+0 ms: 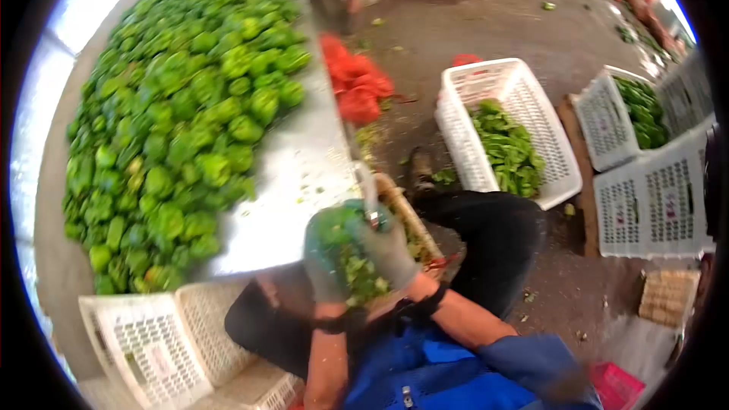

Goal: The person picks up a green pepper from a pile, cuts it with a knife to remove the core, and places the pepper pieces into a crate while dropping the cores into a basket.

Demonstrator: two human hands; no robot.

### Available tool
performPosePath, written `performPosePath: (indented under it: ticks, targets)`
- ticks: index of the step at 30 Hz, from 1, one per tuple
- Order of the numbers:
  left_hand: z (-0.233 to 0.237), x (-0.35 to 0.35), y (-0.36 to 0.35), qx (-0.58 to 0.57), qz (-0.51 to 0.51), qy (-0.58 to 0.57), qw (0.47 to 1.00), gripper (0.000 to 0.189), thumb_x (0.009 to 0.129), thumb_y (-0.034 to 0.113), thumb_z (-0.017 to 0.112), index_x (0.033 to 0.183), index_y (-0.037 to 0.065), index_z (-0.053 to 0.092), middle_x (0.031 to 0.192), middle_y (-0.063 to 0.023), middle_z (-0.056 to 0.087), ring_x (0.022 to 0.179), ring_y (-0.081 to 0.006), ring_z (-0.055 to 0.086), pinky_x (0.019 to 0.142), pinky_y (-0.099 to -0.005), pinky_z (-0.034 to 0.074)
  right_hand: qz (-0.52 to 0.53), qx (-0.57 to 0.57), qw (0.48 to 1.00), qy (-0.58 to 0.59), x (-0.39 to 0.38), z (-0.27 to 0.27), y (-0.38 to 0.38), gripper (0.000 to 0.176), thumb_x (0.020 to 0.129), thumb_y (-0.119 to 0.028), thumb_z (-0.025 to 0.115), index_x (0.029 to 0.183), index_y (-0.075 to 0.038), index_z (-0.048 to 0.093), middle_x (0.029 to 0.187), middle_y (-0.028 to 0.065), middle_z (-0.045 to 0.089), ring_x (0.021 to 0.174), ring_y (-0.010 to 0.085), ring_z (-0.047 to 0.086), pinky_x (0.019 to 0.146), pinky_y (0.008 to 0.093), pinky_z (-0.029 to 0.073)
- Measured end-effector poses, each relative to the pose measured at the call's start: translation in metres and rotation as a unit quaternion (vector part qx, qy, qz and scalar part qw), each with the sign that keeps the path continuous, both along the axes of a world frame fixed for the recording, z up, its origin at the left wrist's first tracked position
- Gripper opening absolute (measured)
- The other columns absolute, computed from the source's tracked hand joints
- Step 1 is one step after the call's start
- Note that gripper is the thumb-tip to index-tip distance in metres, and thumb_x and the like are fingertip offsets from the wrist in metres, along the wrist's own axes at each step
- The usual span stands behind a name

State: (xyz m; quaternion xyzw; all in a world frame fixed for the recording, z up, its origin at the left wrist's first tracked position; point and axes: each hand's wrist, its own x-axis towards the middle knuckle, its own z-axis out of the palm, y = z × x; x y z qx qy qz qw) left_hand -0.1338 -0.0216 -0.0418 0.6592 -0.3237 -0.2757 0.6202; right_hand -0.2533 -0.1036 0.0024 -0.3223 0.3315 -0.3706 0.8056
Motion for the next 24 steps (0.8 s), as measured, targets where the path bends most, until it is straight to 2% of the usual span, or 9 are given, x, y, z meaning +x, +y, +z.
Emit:
performPosePath:
  ticks: [4, 6, 13, 15, 16, 19, 21, 23, 24]
  targets:
    - [0.013, -0.011, 0.016, 0.019, 0.023, -0.075, 0.997, 0.044, 0.119, 0.027, 0.042, 0.148, -0.002, 0.058, 0.137, -0.0103, 0.068, 0.123, -0.0176, 0.065, 0.107, -0.0337, 0.055, 0.037, -0.110, 0.991, 0.059, 0.005, -0.007, -0.004, 0.028, 0.100, -0.008, 0.076, 0.127, 0.001, 0.072, 0.104, 0.0024, 0.075, 0.091, 0.0076, 0.065, 0.079, 0.0255, 0.056]
    - [0.044, -0.021, 0.017, -0.046, 0.006, 0.203, 0.978, 0.053, 0.117, 0.030, 0.050, 0.156, -0.005, 0.050, 0.144, -0.0157, 0.066, 0.131, -0.0232, 0.063, 0.109, -0.0375, 0.054, 0.065, -0.128, 0.988, 0.052, 0.012, -0.017, -0.010, 0.029, 0.099, -0.011, 0.077, 0.126, 0.001, 0.072, 0.102, 0.0019, 0.075, 0.090, 0.0076, 0.065, 0.078, 0.0259, 0.055]
    - [0.041, 0.001, 0.027, 0.015, 0.007, 0.160, 0.987, 0.052, 0.116, 0.024, 0.055, 0.157, -0.007, 0.048, 0.147, -0.0134, 0.063, 0.128, -0.0196, 0.062, 0.107, -0.0327, 0.054, 0.115, -0.224, 0.961, 0.115, 0.023, -0.020, -0.008, 0.031, 0.097, -0.019, 0.077, 0.122, -0.002, 0.074, 0.094, 0.0053, 0.074, 0.086, 0.0106, 0.064, 0.076, 0.0294, 0.054]
    - [0.021, 0.006, 0.023, -0.003, 0.078, 0.186, 0.980, 0.042, 0.113, 0.025, 0.064, 0.147, 0.000, 0.060, 0.127, -0.0071, 0.070, 0.107, -0.0118, 0.067, 0.090, -0.0275, 0.058, 0.121, -0.196, 0.968, 0.094, 0.021, -0.016, -0.012, 0.029, 0.097, -0.020, 0.075, 0.121, -0.003, 0.074, 0.093, 0.0075, 0.075, 0.084, 0.0109, 0.065, 0.075, 0.0304, 0.055]
    - [0.012, 0.009, 0.020, -0.002, 0.078, 0.185, 0.980, 0.042, 0.113, 0.025, 0.064, 0.147, 0.000, 0.060, 0.127, -0.0071, 0.070, 0.107, -0.0118, 0.067, 0.090, -0.0275, 0.058, 0.102, -0.245, 0.951, 0.161, 0.015, -0.012, -0.010, 0.026, 0.098, -0.018, 0.074, 0.120, -0.003, 0.073, 0.091, 0.0093, 0.074, 0.076, 0.0139, 0.066, 0.068, 0.0332, 0.054]
    - [0.000, 0.012, 0.014, 0.020, 0.133, 0.177, 0.975, 0.038, 0.112, 0.022, 0.065, 0.143, -0.001, 0.063, 0.119, -0.0062, 0.073, 0.096, -0.0107, 0.069, 0.080, -0.0255, 0.059, 0.025, -0.302, 0.929, 0.213, -0.001, -0.016, 0.000, 0.021, 0.099, -0.017, 0.074, 0.115, -0.003, 0.072, 0.086, 0.0099, 0.073, 0.068, 0.0185, 0.067, 0.060, 0.0371, 0.053]
    - [0.012, 0.011, 0.009, 0.053, 0.143, 0.175, 0.973, 0.036, 0.113, 0.024, 0.064, 0.139, -0.001, 0.067, 0.114, -0.0047, 0.074, 0.090, -0.0100, 0.069, 0.075, -0.0258, 0.059, 0.002, -0.375, 0.898, 0.229, -0.010, -0.018, 0.003, 0.015, 0.100, -0.015, 0.072, 0.111, -0.004, 0.070, 0.081, 0.0129, 0.070, 0.064, 0.0272, 0.067, 0.058, 0.0420, 0.052]
    - [0.018, 0.013, 0.009, 0.061, 0.133, 0.201, 0.969, 0.039, 0.112, 0.021, 0.066, 0.142, -0.003, 0.064, 0.120, -0.0065, 0.073, 0.097, -0.0112, 0.068, 0.082, -0.0272, 0.059, 0.055, -0.399, 0.878, 0.257, -0.018, -0.018, 0.012, 0.018, 0.098, -0.010, 0.072, 0.113, -0.002, 0.067, 0.081, 0.0167, 0.071, 0.067, 0.0338, 0.068, 0.065, 0.0444, 0.053]
    - [0.019, 0.014, 0.009, 0.065, 0.125, 0.225, 0.964, 0.042, 0.110, 0.018, 0.069, 0.145, -0.005, 0.061, 0.126, -0.0082, 0.071, 0.105, -0.0124, 0.067, 0.089, -0.0286, 0.059, 0.053, -0.398, 0.880, 0.254, -0.019, -0.016, 0.016, 0.016, 0.097, -0.008, 0.071, 0.112, -0.003, 0.067, 0.086, 0.0220, 0.070, 0.073, 0.0432, 0.068, 0.066, 0.0487, 0.053]
